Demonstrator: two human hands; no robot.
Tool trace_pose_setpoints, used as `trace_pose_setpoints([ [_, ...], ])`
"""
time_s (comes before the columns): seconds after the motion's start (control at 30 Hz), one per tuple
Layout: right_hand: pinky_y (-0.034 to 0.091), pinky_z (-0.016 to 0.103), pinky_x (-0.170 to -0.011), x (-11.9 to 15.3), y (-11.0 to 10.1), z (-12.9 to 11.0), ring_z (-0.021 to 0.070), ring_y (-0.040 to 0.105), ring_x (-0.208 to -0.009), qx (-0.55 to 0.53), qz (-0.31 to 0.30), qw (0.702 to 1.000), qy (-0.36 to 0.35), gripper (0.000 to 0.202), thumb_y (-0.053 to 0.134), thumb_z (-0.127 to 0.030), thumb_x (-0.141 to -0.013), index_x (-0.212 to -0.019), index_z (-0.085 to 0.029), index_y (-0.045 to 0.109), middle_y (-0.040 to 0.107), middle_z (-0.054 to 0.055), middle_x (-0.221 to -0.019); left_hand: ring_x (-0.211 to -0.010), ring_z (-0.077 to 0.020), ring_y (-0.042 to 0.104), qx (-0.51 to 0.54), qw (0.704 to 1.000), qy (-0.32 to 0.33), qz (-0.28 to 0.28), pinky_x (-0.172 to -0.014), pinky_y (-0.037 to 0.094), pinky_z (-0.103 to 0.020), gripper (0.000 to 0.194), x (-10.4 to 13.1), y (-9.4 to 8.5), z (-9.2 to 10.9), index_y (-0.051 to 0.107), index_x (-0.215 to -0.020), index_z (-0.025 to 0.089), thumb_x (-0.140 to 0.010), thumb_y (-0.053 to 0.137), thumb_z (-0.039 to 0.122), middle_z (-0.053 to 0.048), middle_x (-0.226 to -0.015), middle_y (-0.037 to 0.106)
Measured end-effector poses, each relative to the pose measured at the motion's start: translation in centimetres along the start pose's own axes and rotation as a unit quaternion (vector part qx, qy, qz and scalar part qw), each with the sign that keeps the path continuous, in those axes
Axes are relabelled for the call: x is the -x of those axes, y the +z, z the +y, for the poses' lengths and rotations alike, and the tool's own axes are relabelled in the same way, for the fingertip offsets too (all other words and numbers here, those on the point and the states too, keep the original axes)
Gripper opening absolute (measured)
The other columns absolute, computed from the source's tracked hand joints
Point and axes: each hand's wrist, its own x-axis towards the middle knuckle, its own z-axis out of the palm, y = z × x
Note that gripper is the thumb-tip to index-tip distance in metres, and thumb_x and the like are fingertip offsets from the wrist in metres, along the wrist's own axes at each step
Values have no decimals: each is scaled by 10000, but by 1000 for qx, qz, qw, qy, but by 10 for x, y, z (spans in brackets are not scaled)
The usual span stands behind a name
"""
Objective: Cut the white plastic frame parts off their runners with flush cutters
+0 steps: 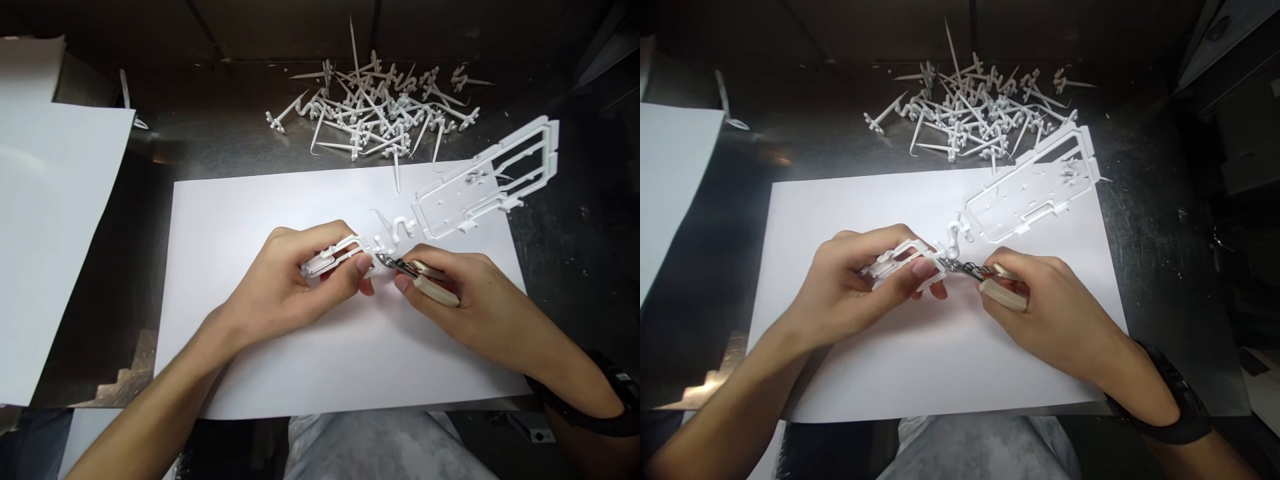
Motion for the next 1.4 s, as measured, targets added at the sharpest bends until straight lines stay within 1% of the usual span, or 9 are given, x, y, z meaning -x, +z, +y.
trace_pose_setpoints([
  [0.17,378,285,-554,4,-5,-4,186,510,-664,-58,-77,995,31,267,606,-395,-1102,-903,-225,657,567,-6,-758,-697,-109,676,50,997,-40,-39,-604,478,-184,143,0,-1,2,763,-938,192,-1058,690,166,14,-876,755],
  [0.27,414,283,-548,6,-7,-6,206,562,-698,-75,-97,991,44,306,601,-435,-1119,-908,-221,663,611,9,-780,-728,-123,699,98,992,-62,-57,-631,528,-179,154,-1,-1,5,748,-942,190,-1072,668,171,12,-883,752],
  [0.53,387,290,-541,5,-4,-7,193,530,-620,-5,-66,998,21,328,573,-448,-1129,-905,-228,668,602,-9,-727,-744,-142,734,117,986,-93,-78,-592,553,-177,162,-1,-1,3,741,-961,188,-1088,668,255,-10,-892,764],
  [0.67,437,298,-590,6,-2,-5,219,589,-669,14,-50,999,14,280,581,-436,-1126,-962,-234,683,648,2,-755,-747,-114,728,126,985,-81,-83,-601,548,-141,130,-1,-1,1,730,-963,188,-1069,663,151,15,-878,761],
  [0.8,451,296,-561,6,-4,-8,237,618,-676,-10,-73,997,34,346,588,-490,-1125,-902,-242,676,651,6,-741,-727,-81,703,130,985,-77,-85,-591,524,-98,173,0,-2,2,729,-957,195,-1038,654,61,43,-858,754],
  [1.0,520,293,-613,6,-11,-17,249,658,-733,-52,-117,991,42,395,556,-518,-1140,-901,-246,712,673,13,-782,-649,-116,700,156,977,-99,-102,-549,570,-154,155,2,-3,3,715,-973,203,-1065,619,124,20,-882,763],
  [1.13,518,312,-658,6,-7,-14,261,651,-776,-26,-95,994,44,366,580,-450,-1128,-844,-227,641,647,16,-751,-639,-122,708,158,978,-98,-97,-537,589,-156,135,2,-2,2,706,-975,198,-1069,622,148,14,-890,761],
  [1.27,516,329,-740,7,-2,-9,249,645,-816,-14,-93,995,37,345,576,-395,-1117,-823,-220,535,685,17,-842,-646,-122,711,151,978,-103,-101,-511,588,-144,124,1,-3,0,693,-970,190,-1074,627,189,12,-890,762],
  [1.4,456,320,-696,6,1,-11,222,606,-759,1,-96,995,35,335,564,-381,-1108,-825,-226,473,675,9,-848,-653,-118,712,150,977,-108,-107,-523,588,-139,108,2,-3,-1,693,-985,194,-1072,628,192,24,-891,763],
])
